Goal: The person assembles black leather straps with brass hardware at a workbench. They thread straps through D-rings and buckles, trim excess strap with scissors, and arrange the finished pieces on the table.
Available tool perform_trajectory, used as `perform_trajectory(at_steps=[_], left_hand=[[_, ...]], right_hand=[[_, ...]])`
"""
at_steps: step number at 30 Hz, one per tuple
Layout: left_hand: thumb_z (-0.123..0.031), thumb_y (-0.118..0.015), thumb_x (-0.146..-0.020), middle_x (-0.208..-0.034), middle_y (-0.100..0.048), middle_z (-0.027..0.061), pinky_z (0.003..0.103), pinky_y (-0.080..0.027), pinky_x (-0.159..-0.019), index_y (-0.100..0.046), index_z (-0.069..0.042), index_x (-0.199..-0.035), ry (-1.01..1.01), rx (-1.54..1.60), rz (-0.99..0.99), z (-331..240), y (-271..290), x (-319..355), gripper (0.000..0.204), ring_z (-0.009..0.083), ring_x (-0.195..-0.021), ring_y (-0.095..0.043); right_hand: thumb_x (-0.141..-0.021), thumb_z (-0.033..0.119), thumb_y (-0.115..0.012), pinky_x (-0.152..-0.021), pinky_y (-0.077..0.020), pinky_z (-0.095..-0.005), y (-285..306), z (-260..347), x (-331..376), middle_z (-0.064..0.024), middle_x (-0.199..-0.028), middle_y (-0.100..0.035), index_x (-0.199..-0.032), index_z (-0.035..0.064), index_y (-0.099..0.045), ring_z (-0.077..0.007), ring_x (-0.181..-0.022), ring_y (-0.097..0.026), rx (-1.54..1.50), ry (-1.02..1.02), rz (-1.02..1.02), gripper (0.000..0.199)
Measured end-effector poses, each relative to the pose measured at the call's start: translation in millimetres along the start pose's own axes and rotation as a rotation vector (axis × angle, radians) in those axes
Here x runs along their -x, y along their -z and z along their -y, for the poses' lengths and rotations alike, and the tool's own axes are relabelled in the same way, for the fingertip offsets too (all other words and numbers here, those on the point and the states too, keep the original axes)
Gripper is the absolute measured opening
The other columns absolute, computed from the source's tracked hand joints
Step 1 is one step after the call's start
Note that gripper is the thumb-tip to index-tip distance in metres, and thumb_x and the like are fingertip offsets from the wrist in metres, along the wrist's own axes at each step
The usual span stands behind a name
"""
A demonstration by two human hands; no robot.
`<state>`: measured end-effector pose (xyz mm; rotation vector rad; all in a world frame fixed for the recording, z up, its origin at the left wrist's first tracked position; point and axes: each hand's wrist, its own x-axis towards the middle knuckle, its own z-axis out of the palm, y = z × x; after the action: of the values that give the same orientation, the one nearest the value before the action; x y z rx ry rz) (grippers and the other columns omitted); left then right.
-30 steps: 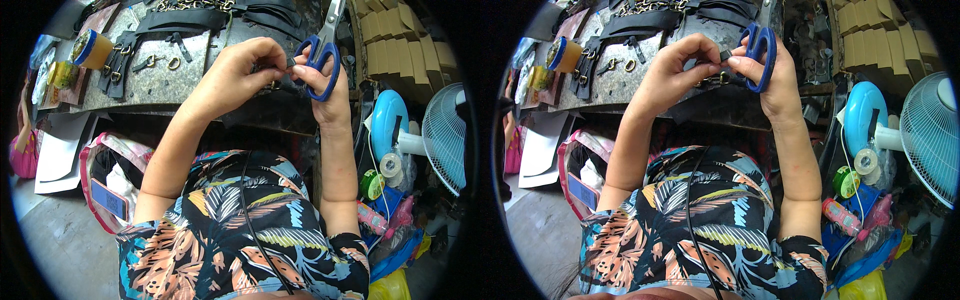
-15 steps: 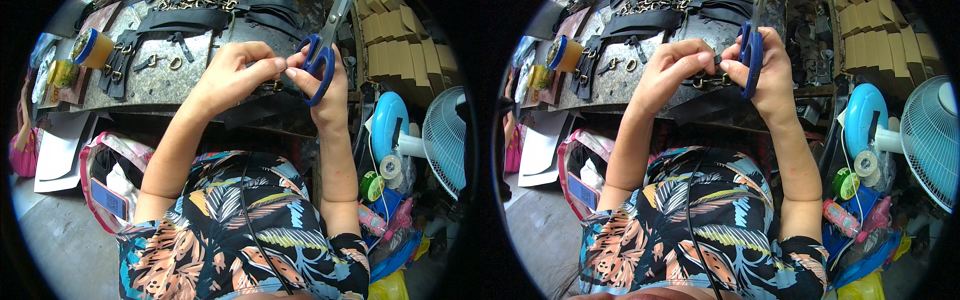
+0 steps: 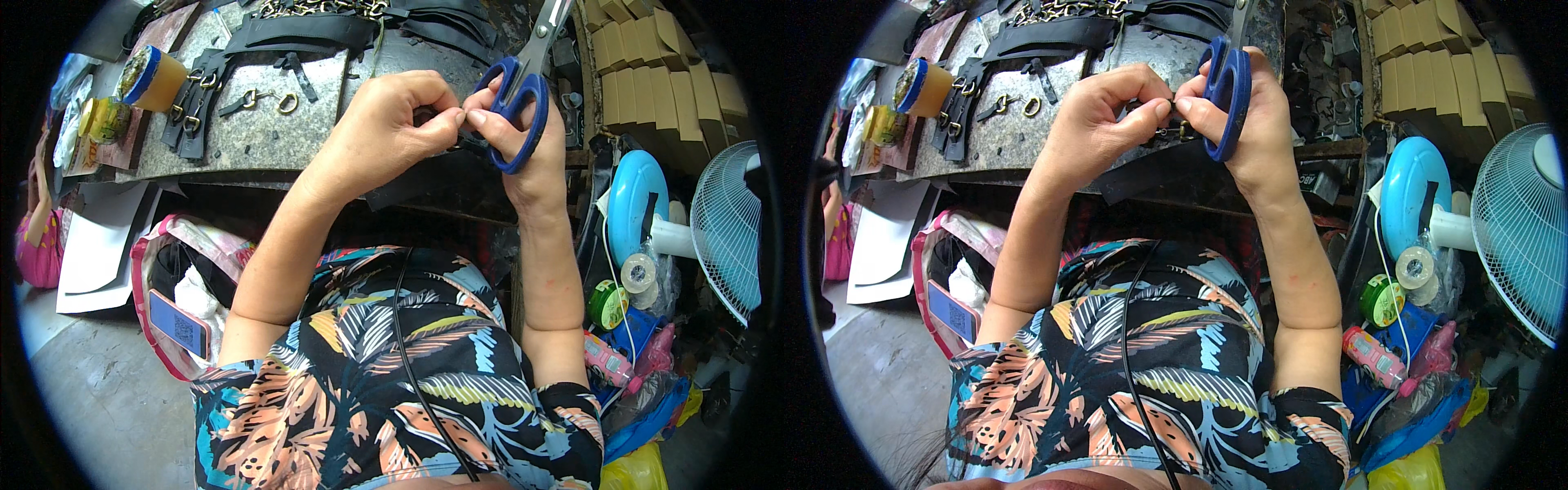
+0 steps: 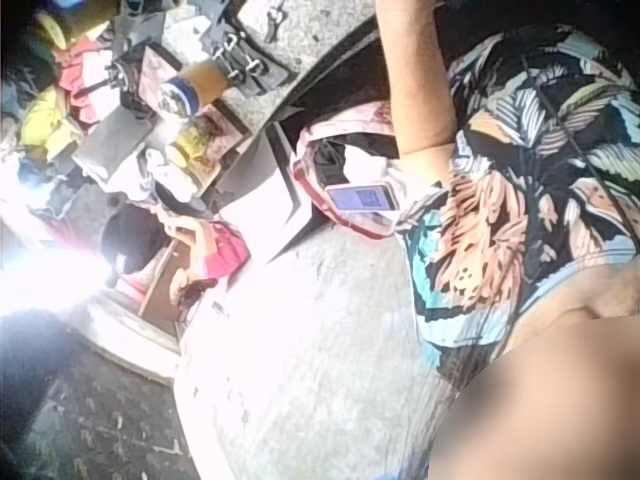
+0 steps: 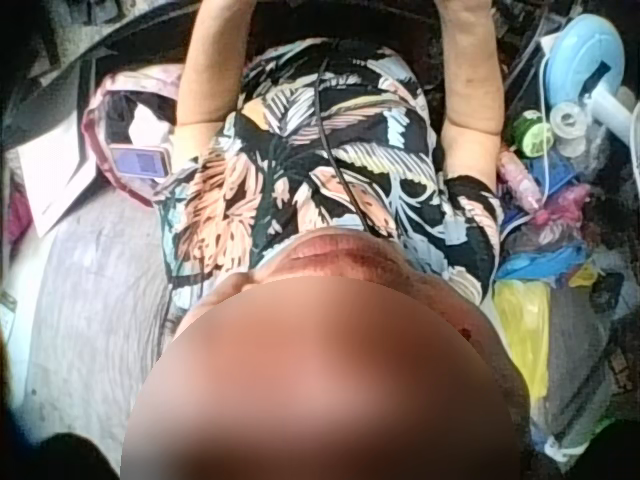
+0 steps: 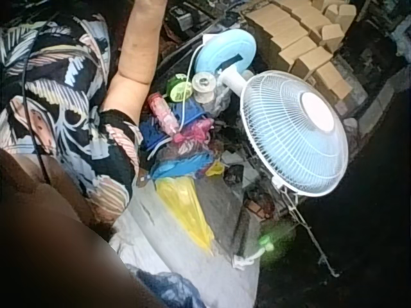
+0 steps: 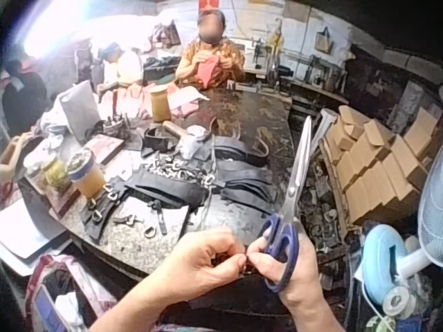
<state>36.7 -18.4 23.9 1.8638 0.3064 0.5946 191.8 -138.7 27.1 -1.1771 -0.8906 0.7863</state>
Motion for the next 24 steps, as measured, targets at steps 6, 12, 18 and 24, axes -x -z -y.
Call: perform_trajectory(at_steps=[6,12,18,24], left_hand=[[-0.01,-0.064,-0.099,-0.087,-0.066,0.0006,0.021,-0.044,-0.07,-0.068,0.001,-0.09,0.008,0.115,-0.254,5,10,-1,0.015,0.0053,-0.078,-0.055],[-0.01,-0.068,-0.095,-0.081,-0.069,-0.0003,0.022,-0.046,-0.065,-0.072,0.001,-0.092,0.007,0.132,-0.348,4,7,-5,0.012,0.0044,-0.073,-0.057],[-0.009,-0.071,-0.092,-0.079,-0.071,0.001,0.022,-0.049,-0.063,-0.075,0.001,-0.092,-0.008,0.089,-0.368,-3,4,-5,0.011,0.0047,-0.071,-0.062],[-0.009,-0.069,-0.096,-0.085,-0.072,-0.0002,0.017,-0.044,-0.065,-0.076,0.0,-0.097,0.012,0.063,-0.324,-6,4,-2,0.012,0.0017,-0.074,-0.057]], right_hand=[[-0.089,0.04,-0.078,-0.065,-0.0463,-0.0232,33,19,28,-0.005,-0.078,-0.063,-0.105,0.0032,-0.055,-0.0116,-0.069,-0.061,0.21,-0.255,0.138,0.046],[-0.078,0.015,-0.084,-0.064,-0.0444,-0.0224,46,25,65,-0.0027,-0.072,-0.06,-0.098,-0.0001,-0.058,-0.0052,-0.067,-0.054,0.546,-0.37,0.288,0.037],[-0.075,0.019,-0.09,-0.06,-0.0442,-0.0236,40,29,71,-0.0033,-0.068,-0.059,-0.095,-0.0005,-0.059,-0.0056,-0.065,-0.054,0.474,-0.46,0.182,0.042],[-0.077,0.016,-0.089,-0.06,-0.0438,-0.023,40,27,74,-0.0021,-0.069,-0.06,-0.095,-0.0007,-0.058,-0.0048,-0.063,-0.054,0.554,-0.308,0.235,0.039]])
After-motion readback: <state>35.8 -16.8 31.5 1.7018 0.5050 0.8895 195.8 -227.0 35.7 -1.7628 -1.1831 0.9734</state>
